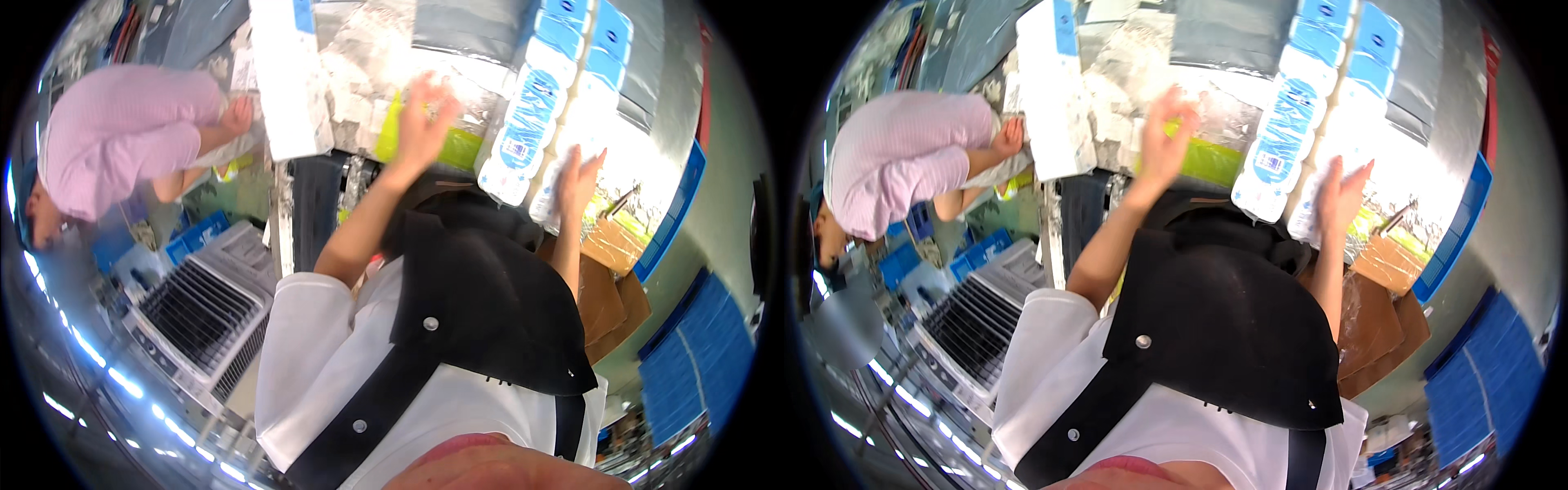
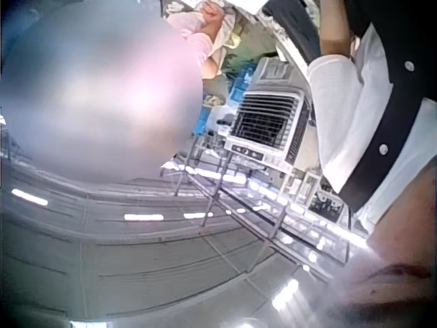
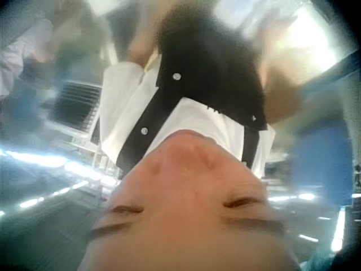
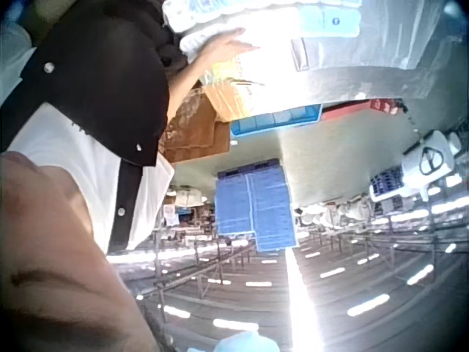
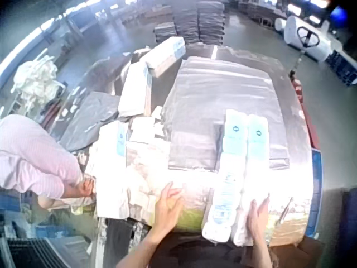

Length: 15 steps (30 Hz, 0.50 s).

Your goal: The person unpacks a large grey shipping bag to reveal multiple packs of tissue paper. They use a utility knife to cut open the individual plastic wrappers of the tissue packs. The person then stacks the opened packs neatly inside the grey bag and folds the bag closed.

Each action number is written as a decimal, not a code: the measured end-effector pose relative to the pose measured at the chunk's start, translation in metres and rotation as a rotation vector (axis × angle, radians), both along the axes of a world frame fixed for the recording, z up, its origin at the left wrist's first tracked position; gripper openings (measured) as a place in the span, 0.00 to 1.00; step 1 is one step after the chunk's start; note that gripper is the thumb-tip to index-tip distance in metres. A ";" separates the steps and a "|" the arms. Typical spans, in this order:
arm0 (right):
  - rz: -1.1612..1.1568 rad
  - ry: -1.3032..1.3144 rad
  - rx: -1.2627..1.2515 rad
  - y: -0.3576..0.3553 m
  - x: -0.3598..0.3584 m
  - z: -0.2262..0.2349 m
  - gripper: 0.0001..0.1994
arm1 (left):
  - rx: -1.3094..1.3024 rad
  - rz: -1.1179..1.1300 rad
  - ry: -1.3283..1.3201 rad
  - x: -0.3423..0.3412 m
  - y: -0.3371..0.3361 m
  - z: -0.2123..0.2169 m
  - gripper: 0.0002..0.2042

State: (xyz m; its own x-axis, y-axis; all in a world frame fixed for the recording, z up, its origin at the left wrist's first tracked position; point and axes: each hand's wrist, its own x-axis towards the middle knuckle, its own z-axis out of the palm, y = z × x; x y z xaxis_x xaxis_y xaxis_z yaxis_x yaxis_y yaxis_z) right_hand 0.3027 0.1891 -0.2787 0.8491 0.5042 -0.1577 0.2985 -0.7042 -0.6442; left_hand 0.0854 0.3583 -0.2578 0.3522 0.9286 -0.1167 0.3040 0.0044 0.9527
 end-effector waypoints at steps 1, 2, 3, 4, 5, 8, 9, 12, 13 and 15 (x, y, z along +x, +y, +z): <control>-0.038 0.044 0.018 0.002 0.002 0.003 0.39 | 0.186 0.089 0.095 -0.019 0.028 -0.008 0.28; -0.018 0.014 0.028 0.002 0.004 0.000 0.38 | 0.344 0.178 0.227 -0.043 0.055 -0.020 0.31; 0.006 -0.014 0.042 0.004 0.004 -0.003 0.38 | 0.501 0.269 0.366 -0.072 0.080 -0.031 0.33; 0.017 -0.008 0.031 0.006 0.002 0.000 0.39 | 0.479 0.369 0.518 -0.098 0.099 -0.036 0.38; 0.025 -0.010 0.028 0.007 0.001 -0.001 0.38 | 0.455 0.465 0.666 -0.122 0.115 -0.038 0.42; 0.014 -0.004 0.007 0.006 0.003 -0.005 0.38 | 0.328 0.489 0.794 -0.179 0.146 -0.043 0.58; 0.020 -0.027 0.016 0.006 0.003 -0.006 0.38 | 0.215 0.457 0.861 -0.181 0.148 -0.043 0.61; 0.023 -0.075 0.033 0.005 0.003 -0.010 0.38 | -0.077 0.304 1.003 -0.178 0.154 -0.045 0.70; 0.021 -0.064 0.029 0.006 0.002 -0.009 0.38 | -0.073 0.318 1.024 -0.181 0.157 -0.049 0.69; 0.008 -0.040 0.023 0.009 -0.001 -0.005 0.39 | -0.061 0.339 1.066 -0.185 0.167 -0.058 0.68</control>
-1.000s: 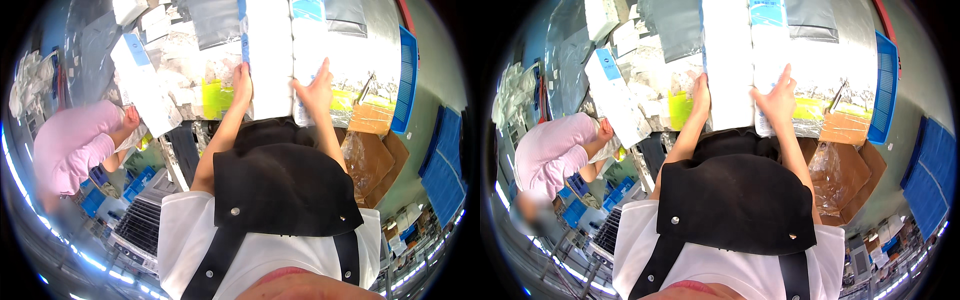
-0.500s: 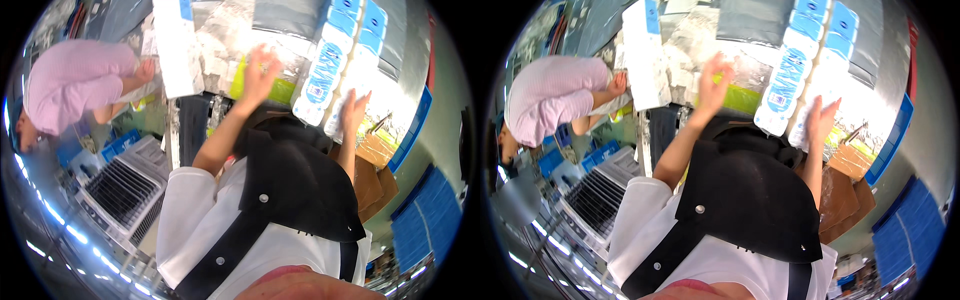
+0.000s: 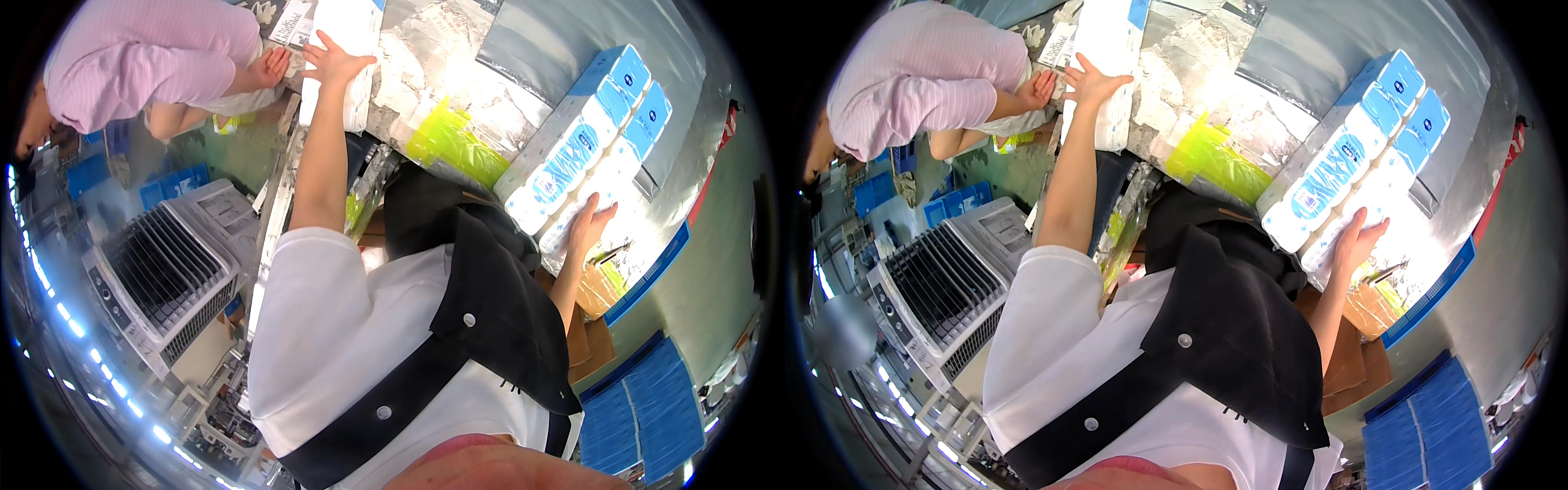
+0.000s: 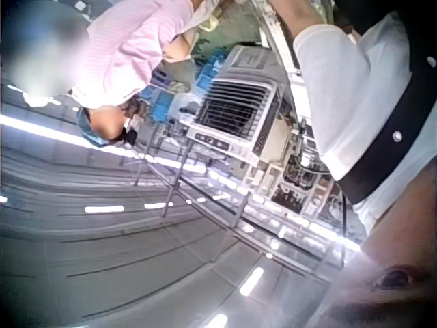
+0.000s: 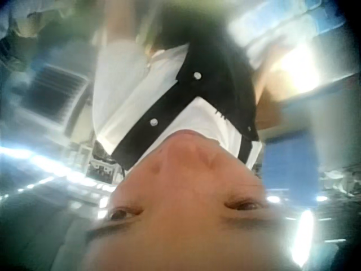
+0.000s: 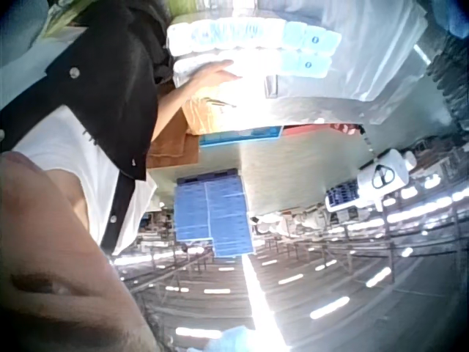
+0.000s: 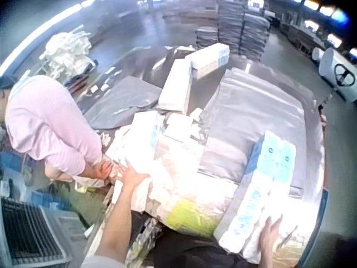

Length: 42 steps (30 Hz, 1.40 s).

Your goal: The person unpacks a large grey shipping bag to reveal multiple packs of tissue paper. They use a utility knife to cut open the individual plastic wrappers of the tissue packs. The person then stacks the opened packs neatly inside the grey bag and folds the bag closed.

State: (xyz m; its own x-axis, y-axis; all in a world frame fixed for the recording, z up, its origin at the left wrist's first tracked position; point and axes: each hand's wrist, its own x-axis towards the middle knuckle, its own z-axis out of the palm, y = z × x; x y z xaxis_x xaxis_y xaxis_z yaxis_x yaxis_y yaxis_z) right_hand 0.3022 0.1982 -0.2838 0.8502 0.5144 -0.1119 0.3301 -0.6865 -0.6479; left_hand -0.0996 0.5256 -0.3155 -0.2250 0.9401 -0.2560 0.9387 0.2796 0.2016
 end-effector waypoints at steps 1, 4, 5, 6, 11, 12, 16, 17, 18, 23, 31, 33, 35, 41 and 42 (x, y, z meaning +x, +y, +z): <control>-0.014 0.023 -0.012 0.001 -0.001 0.002 0.39 | -0.008 0.018 -0.022 -0.005 0.007 0.002 0.66; -0.089 0.094 -0.039 -0.001 -0.004 0.010 0.39 | -0.145 -0.021 -0.024 -0.013 0.022 0.024 0.65; -0.069 0.059 -0.019 -0.002 -0.002 -0.001 0.39 | -0.115 -0.037 -0.023 -0.030 0.033 0.013 0.65; -0.065 0.013 -0.015 -0.006 0.003 -0.011 0.39 | -0.124 -0.083 -0.105 -0.046 0.037 0.004 0.64; -0.061 0.025 -0.014 -0.001 0.005 0.001 0.39 | -0.268 0.088 -1.222 0.009 -0.031 0.048 0.48; -0.047 0.029 0.018 -0.002 0.005 0.003 0.39 | -0.292 0.114 -1.338 0.027 -0.047 0.049 0.49; -0.056 0.009 0.015 -0.002 0.005 0.006 0.38 | -0.064 -0.222 -1.011 0.119 -0.094 0.010 0.48; -0.059 0.013 0.015 -0.004 0.006 0.004 0.38 | -0.114 -0.117 -1.149 0.141 -0.100 0.006 0.42; -0.057 0.000 -0.012 -0.007 0.007 0.002 0.38 | -0.162 -0.006 -1.287 0.158 -0.102 0.005 0.38; -0.071 0.025 -0.051 -0.004 0.007 0.004 0.38 | 0.008 -0.178 -0.808 0.163 -0.107 -0.069 0.14; -0.059 0.011 -0.100 -0.009 0.013 -0.001 0.37 | -0.484 -0.052 -1.035 0.203 -0.134 -0.031 0.20; -0.061 0.003 -0.022 -0.011 0.017 -0.006 0.37 | -0.443 -0.086 -0.977 0.205 -0.133 -0.011 0.21; -0.073 0.043 0.010 -0.009 0.019 -0.005 0.36 | -0.305 -0.084 -0.923 0.203 -0.137 0.007 0.22; -0.115 0.125 0.022 -0.004 0.014 0.007 0.34 | -0.012 -0.490 -0.824 0.195 -0.173 0.051 0.16; -0.117 0.111 0.028 -0.001 0.013 0.007 0.34 | 0.049 -0.618 -0.848 0.195 -0.180 0.056 0.14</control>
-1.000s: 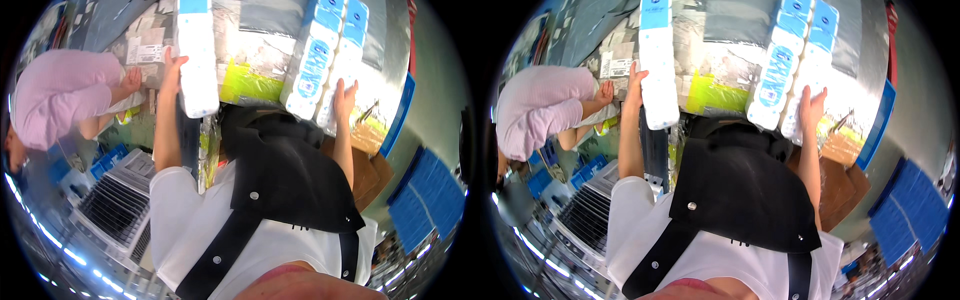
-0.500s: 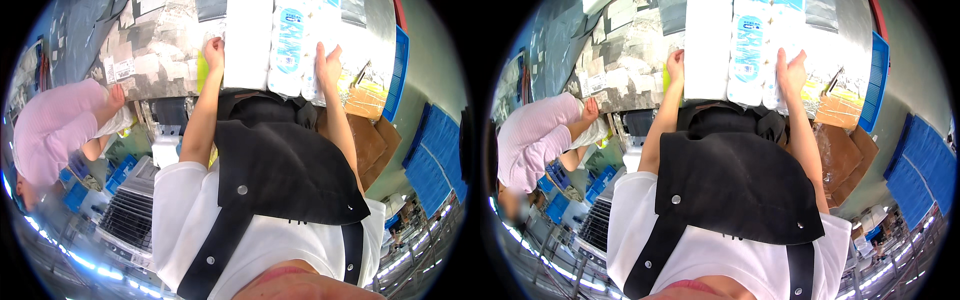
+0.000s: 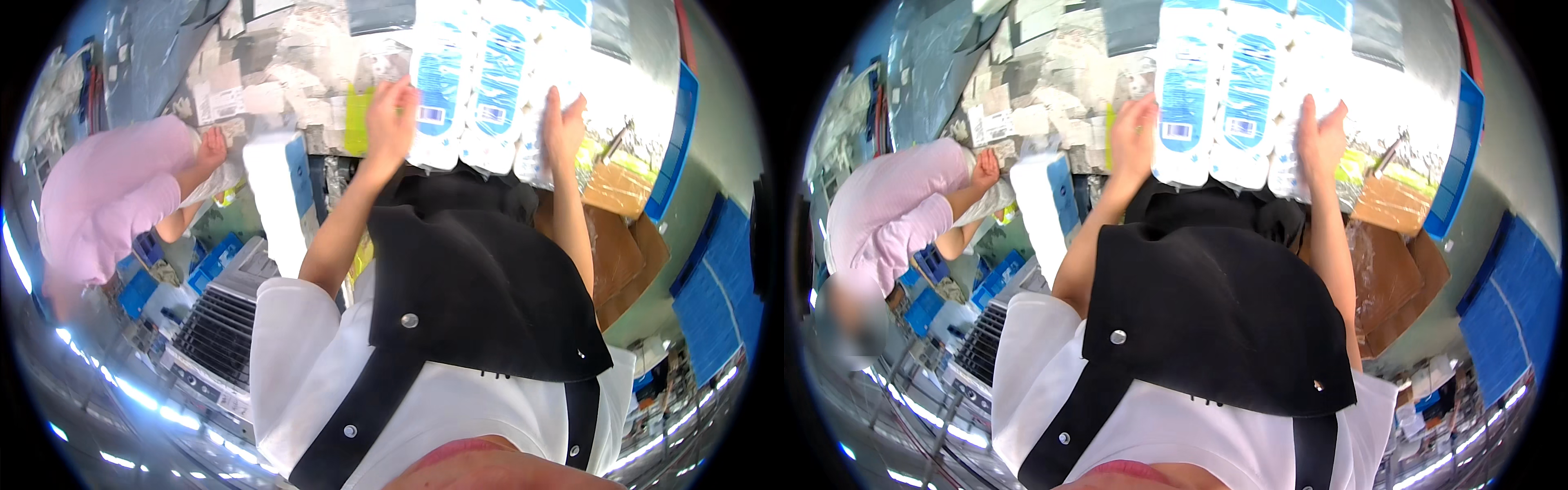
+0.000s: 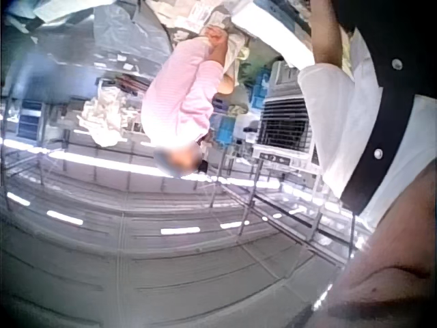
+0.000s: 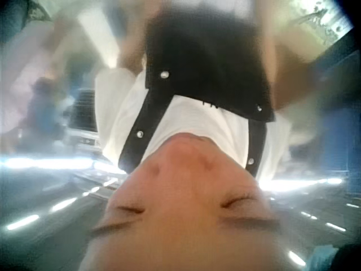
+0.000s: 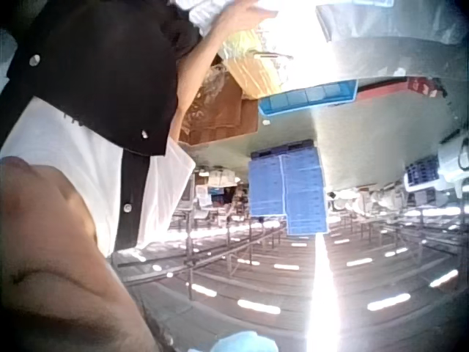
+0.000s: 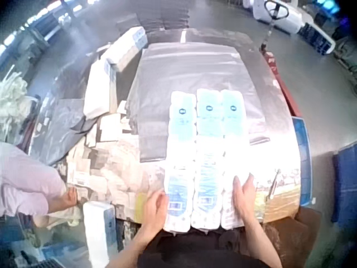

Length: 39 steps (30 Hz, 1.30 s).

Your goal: The person unpacks a large grey shipping bag to reveal multiple packs of tissue paper. They use a utility knife to cut open the individual plastic wrappers of the tissue packs. The person then stacks the opened packs neatly inside the grey bag and folds the bag closed.

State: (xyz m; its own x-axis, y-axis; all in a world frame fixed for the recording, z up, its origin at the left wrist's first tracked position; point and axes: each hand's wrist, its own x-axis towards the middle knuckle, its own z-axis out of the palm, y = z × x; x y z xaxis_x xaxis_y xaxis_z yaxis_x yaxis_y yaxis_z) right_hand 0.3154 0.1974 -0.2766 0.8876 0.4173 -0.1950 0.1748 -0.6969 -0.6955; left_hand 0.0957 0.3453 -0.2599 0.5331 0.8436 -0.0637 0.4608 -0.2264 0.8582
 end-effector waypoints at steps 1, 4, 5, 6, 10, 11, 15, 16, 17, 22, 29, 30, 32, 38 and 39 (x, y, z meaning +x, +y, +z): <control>-0.001 -0.010 -0.005 -0.004 0.002 -0.002 0.34 | -0.007 0.012 -0.014 -0.001 -0.002 0.002 0.14; -0.007 -0.019 -0.034 -0.005 0.001 -0.008 0.30 | 0.006 0.099 -0.029 -0.017 0.005 0.001 0.13; -0.015 -0.026 -0.047 -0.003 0.003 -0.009 0.28 | 0.029 0.155 -0.016 -0.038 0.013 -0.014 0.13; -0.013 -0.020 -0.047 -0.002 0.003 -0.009 0.28 | 0.044 0.208 -0.003 -0.059 0.020 -0.025 0.14; -0.013 0.023 -0.018 -0.003 -0.001 -0.008 0.28 | 0.491 0.307 0.258 -0.145 0.049 -0.031 0.20; -0.025 0.063 -0.003 0.000 -0.003 0.003 0.28 | 0.542 0.307 0.342 -0.164 0.055 -0.025 0.23; 0.006 -0.004 0.030 -0.010 0.008 -0.021 0.27 | 0.400 0.418 0.685 -0.240 0.068 -0.020 0.44; -0.005 -0.001 0.018 -0.012 0.009 -0.025 0.27 | 0.332 0.443 0.761 -0.244 0.069 -0.019 0.47; 0.021 -0.106 0.055 -0.014 0.009 -0.029 0.26 | 0.078 0.398 0.837 -0.249 0.073 -0.015 0.55; 0.002 0.055 -0.025 -0.007 0.007 -0.019 0.27 | 0.293 0.417 0.936 -0.224 0.094 -0.030 0.56; -0.006 -0.015 -0.039 -0.008 0.002 -0.011 0.28 | 0.515 0.255 0.689 -0.166 0.132 -0.022 0.45; -0.007 -0.015 -0.053 -0.010 0.004 -0.016 0.29 | 0.380 0.300 0.491 -0.166 0.137 -0.030 0.40; 0.015 -0.020 -0.056 -0.005 0.003 -0.016 0.28 | 0.102 0.387 0.125 -0.186 0.152 -0.058 0.31; -0.039 -0.028 -0.148 0.001 -0.008 -0.006 0.29 | 0.057 0.715 -0.001 -0.143 0.153 -0.159 0.14; -0.020 -0.131 -0.183 -0.004 -0.004 -0.012 0.30 | 0.021 0.790 -0.073 -0.119 0.146 -0.151 0.14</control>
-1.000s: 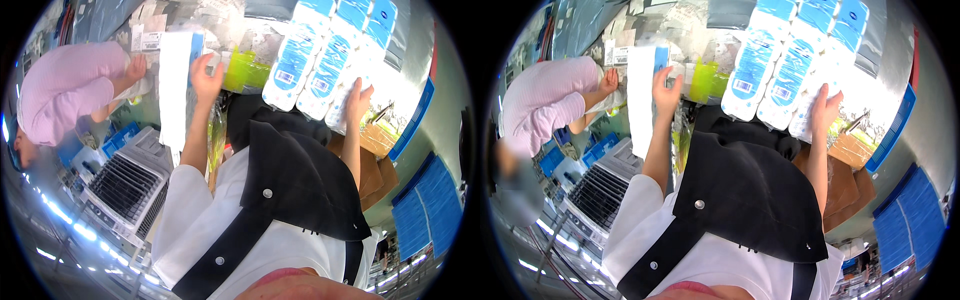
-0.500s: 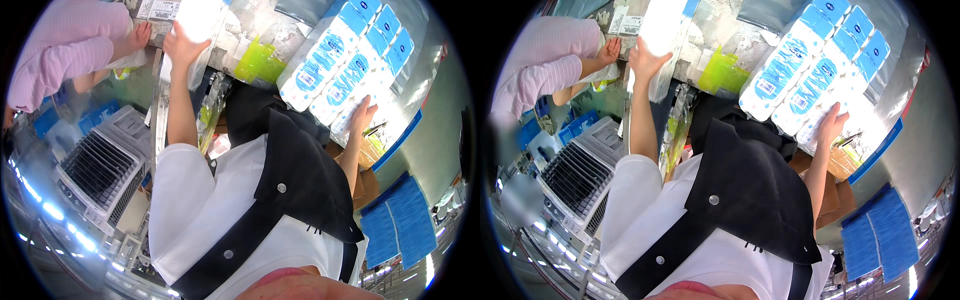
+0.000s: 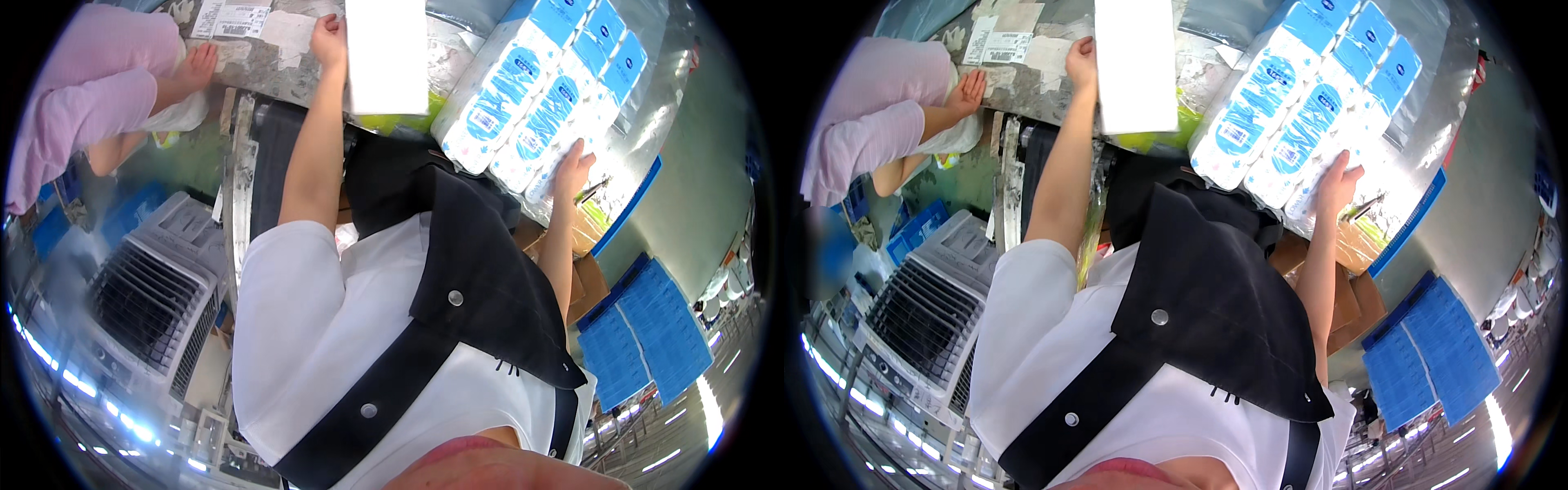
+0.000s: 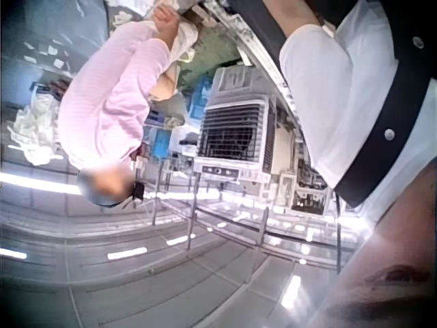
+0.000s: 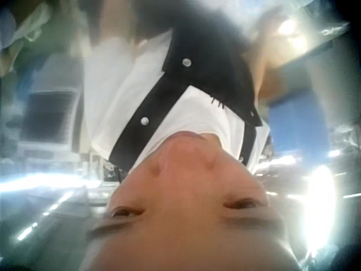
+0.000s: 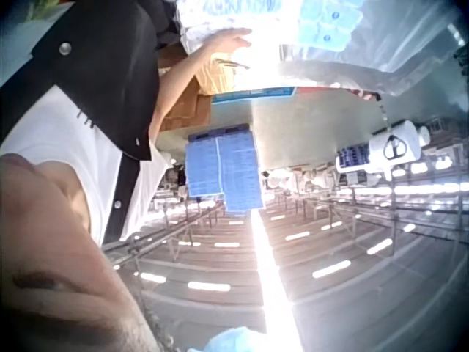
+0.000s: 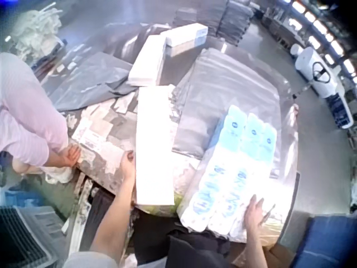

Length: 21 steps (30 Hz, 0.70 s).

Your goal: The person unpacks a large grey shipping bag to reveal multiple packs of tissue paper. They use a utility knife to cut open the individual plastic wrappers of the tissue packs. The person then stacks the opened packs neatly inside the grey bag and folds the bag closed.

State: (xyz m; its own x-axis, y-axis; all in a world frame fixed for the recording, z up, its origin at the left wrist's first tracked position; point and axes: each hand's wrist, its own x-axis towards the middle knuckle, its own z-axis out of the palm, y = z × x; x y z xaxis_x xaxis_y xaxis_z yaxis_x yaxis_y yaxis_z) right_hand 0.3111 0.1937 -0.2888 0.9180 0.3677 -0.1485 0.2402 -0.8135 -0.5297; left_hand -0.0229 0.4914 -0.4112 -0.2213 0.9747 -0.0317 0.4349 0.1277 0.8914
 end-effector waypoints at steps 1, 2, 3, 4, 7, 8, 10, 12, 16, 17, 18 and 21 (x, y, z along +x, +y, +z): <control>-0.012 0.010 -0.039 0.002 -0.002 0.000 0.31 | 0.036 0.026 -0.102 0.015 -0.008 -0.001 0.15; -0.003 -0.022 -0.057 0.005 -0.004 0.000 0.31 | 0.043 0.056 -0.162 0.032 -0.015 -0.001 0.16; -0.002 -0.059 -0.072 0.008 -0.006 0.004 0.31 | 0.052 0.078 -0.227 0.046 -0.021 0.008 0.17; -0.001 -0.068 -0.080 0.008 -0.006 0.002 0.31 | -0.058 0.207 -0.166 0.051 -0.024 0.012 0.20; -0.006 -0.090 -0.126 0.006 -0.005 -0.003 0.30 | -0.294 0.127 -0.392 0.058 -0.016 0.025 0.26; -0.017 -0.092 -0.131 0.005 -0.004 -0.003 0.29 | -0.476 0.015 -0.549 0.060 -0.017 0.045 0.29; -0.019 -0.078 -0.110 0.009 -0.007 0.000 0.29 | -0.570 -0.061 -0.815 0.065 -0.015 0.047 0.30; -0.018 -0.066 -0.110 0.007 -0.001 -0.007 0.29 | -0.678 -0.315 -1.004 0.054 -0.008 0.037 0.35; -0.020 -0.015 -0.040 0.005 -0.003 0.009 0.38 | -0.605 -0.483 -0.551 0.037 -0.020 0.104 0.39; -0.012 -0.027 -0.019 0.003 -0.001 0.006 0.40 | -0.601 -0.503 -0.632 0.031 -0.022 0.123 0.38; 0.000 -0.025 0.027 0.003 0.000 0.007 0.40 | -0.658 -0.517 -0.708 0.021 -0.018 0.132 0.37; -0.009 0.006 0.052 -0.004 -0.003 0.003 0.40 | -0.647 -0.530 -0.687 0.013 -0.036 0.189 0.37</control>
State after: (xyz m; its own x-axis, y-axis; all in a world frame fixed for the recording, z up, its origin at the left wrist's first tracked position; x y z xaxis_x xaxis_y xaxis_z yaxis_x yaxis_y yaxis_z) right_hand 0.3085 0.1893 -0.2863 0.9206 0.3665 -0.1347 0.2294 -0.7869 -0.5729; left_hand -0.0098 0.4557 -0.2227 0.4848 0.6948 -0.5312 0.0067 0.6044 0.7967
